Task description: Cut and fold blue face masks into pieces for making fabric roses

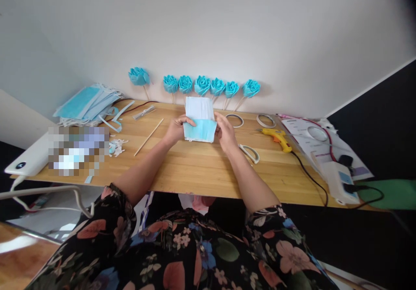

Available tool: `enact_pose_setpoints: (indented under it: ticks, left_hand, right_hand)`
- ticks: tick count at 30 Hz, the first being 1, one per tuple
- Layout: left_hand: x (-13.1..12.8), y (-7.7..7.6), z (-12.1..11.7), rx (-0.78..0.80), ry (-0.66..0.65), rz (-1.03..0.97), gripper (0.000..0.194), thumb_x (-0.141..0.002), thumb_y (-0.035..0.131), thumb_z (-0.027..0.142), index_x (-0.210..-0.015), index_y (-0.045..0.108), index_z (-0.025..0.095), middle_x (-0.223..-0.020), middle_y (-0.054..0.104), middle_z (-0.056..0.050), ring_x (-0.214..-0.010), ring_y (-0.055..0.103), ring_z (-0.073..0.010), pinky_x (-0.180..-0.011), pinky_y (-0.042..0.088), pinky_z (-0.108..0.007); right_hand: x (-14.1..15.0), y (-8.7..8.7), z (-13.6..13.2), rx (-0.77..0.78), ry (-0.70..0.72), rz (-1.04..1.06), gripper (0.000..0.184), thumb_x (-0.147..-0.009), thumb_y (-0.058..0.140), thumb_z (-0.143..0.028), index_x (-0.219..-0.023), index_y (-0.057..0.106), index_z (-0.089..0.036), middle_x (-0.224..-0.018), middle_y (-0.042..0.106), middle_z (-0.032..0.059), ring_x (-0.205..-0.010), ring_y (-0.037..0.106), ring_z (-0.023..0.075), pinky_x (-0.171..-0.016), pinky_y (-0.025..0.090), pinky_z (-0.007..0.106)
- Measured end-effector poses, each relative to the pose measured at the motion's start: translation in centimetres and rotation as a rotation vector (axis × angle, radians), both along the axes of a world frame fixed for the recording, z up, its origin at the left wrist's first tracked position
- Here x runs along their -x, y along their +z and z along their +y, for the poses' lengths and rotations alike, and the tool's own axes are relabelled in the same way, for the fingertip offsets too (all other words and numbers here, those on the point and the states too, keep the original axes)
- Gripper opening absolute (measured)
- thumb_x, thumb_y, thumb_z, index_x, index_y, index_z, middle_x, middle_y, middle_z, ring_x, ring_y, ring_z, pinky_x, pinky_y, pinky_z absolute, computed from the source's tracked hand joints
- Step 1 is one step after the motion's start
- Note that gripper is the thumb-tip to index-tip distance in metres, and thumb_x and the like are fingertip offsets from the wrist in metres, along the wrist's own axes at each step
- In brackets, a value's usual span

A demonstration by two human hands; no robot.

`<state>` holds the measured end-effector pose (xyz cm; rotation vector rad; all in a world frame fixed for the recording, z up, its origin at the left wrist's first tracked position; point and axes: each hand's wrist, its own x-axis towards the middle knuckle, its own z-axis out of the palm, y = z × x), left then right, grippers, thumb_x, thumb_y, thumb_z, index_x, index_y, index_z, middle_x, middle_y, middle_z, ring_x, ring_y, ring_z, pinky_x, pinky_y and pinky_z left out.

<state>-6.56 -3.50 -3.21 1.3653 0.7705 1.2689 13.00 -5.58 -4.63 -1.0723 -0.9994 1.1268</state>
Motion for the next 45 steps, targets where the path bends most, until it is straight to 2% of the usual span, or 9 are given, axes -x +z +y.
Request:
enact_pose_setpoints:
  ticks: [3,6,11,19,23,27,32,40,45]
  left_hand:
    - [-0.1,0.0,0.0,-0.038,0.01,0.027,0.027,-0.063,0.087,0.041,-0.064,0.074,0.017,-0.083,0.066,-0.006,-0.078,0.063,-0.0175,-0.066,0.05,-0.028]
    - [0.0,0.0,0.1,-0.098,0.006,0.052,0.029,-0.063,0.087,0.043,-0.063,0.074,0.018,-0.084,0.066,-0.006,-0.076,0.063,-0.0172,-0.064,0.049,-0.028]
    - [0.0,0.2,-0.1,-0.093,-0.015,0.059,0.03,-0.065,0.086,0.045,-0.064,0.075,0.018,-0.09,0.068,-0.007,-0.078,0.063,-0.0183,-0.067,0.049,-0.029]
    - [0.6,-0.5,0.7,-0.058,0.015,-0.053,0.02,-0.074,0.075,0.04,-0.077,0.08,0.021,-0.088,0.07,-0.004,-0.08,0.062,-0.0161,-0.074,0.048,-0.027]
    - [0.6,-0.7,1.1,0.021,-0.031,-0.206,0.038,-0.081,0.067,0.052,-0.099,0.078,0.02,-0.09,0.072,-0.006,-0.085,0.064,-0.0178,-0.082,0.05,-0.03]
    - [0.5,-0.4,0.6,-0.003,0.012,-0.073,0.05,-0.087,0.061,0.06,-0.112,0.075,0.02,-0.1,0.072,-0.008,-0.091,0.064,-0.0193,-0.085,0.048,-0.031]
    - [0.4,0.0,0.1,-0.045,0.01,0.125,0.044,-0.076,0.076,0.054,-0.102,0.077,0.019,-0.106,0.072,-0.007,-0.1,0.061,-0.0225,-0.087,0.047,-0.031]
    - [0.0,-0.3,0.5,0.033,-0.125,0.075,0.038,-0.062,0.087,0.048,-0.077,0.07,0.017,-0.079,0.065,-0.002,-0.073,0.056,-0.0135,-0.068,0.044,-0.025]
    - [0.2,-0.6,0.8,0.045,-0.015,0.093,0.036,-0.064,0.085,0.047,-0.072,0.066,0.017,-0.071,0.06,0.0,-0.065,0.052,-0.0123,-0.062,0.042,-0.025]
  right_hand:
    - [0.2,-0.1,0.1,-0.026,0.027,-0.001,0.077,-0.064,0.08,-0.061,-0.13,0.058,-0.026,-0.091,0.074,0.0018,-0.085,0.069,0.0226,-0.076,0.057,0.04]
    - [0.2,-0.2,0.1,-0.057,0.065,-0.026,0.083,-0.059,0.086,-0.055,-0.133,0.057,-0.028,-0.096,0.076,0.0029,-0.091,0.07,0.0246,-0.082,0.058,0.043]
    - [0.1,-0.2,0.2,-0.121,0.046,-0.036,0.066,-0.06,0.085,-0.054,-0.115,0.066,-0.025,-0.105,0.076,0.0043,-0.101,0.068,0.0256,-0.093,0.054,0.043]
    - [-0.3,0.0,0.3,-0.207,-0.01,-0.085,0.047,-0.067,0.081,-0.053,-0.102,0.065,-0.025,-0.097,0.074,0.0026,-0.092,0.067,0.0216,-0.087,0.053,0.037]
    - [-0.3,0.1,0.2,-0.242,-0.028,-0.117,0.042,-0.07,0.079,-0.052,-0.099,0.064,-0.025,-0.094,0.072,0.0012,-0.086,0.064,0.0198,-0.081,0.052,0.034]
    - [-0.3,-0.3,0.1,-0.272,-0.037,-0.212,0.038,-0.076,0.074,-0.051,-0.103,0.065,-0.025,-0.092,0.07,0.0005,-0.082,0.062,0.0184,-0.079,0.051,0.033]
    - [-0.4,-0.6,0.0,-0.289,-0.043,-0.305,0.038,-0.081,0.07,-0.05,-0.109,0.065,-0.026,-0.093,0.069,0.0006,-0.079,0.059,0.0177,-0.077,0.051,0.033]
    - [-0.2,-0.3,-0.2,-0.318,-0.062,-0.307,0.033,-0.082,0.07,-0.047,-0.107,0.066,-0.026,-0.096,0.07,0.002,-0.084,0.061,0.019,-0.079,0.051,0.034]
    - [-0.3,-0.3,-0.2,-0.3,-0.071,-0.288,0.036,-0.081,0.071,-0.048,-0.109,0.066,-0.025,-0.096,0.07,0.0015,-0.082,0.061,0.0182,-0.078,0.05,0.033]
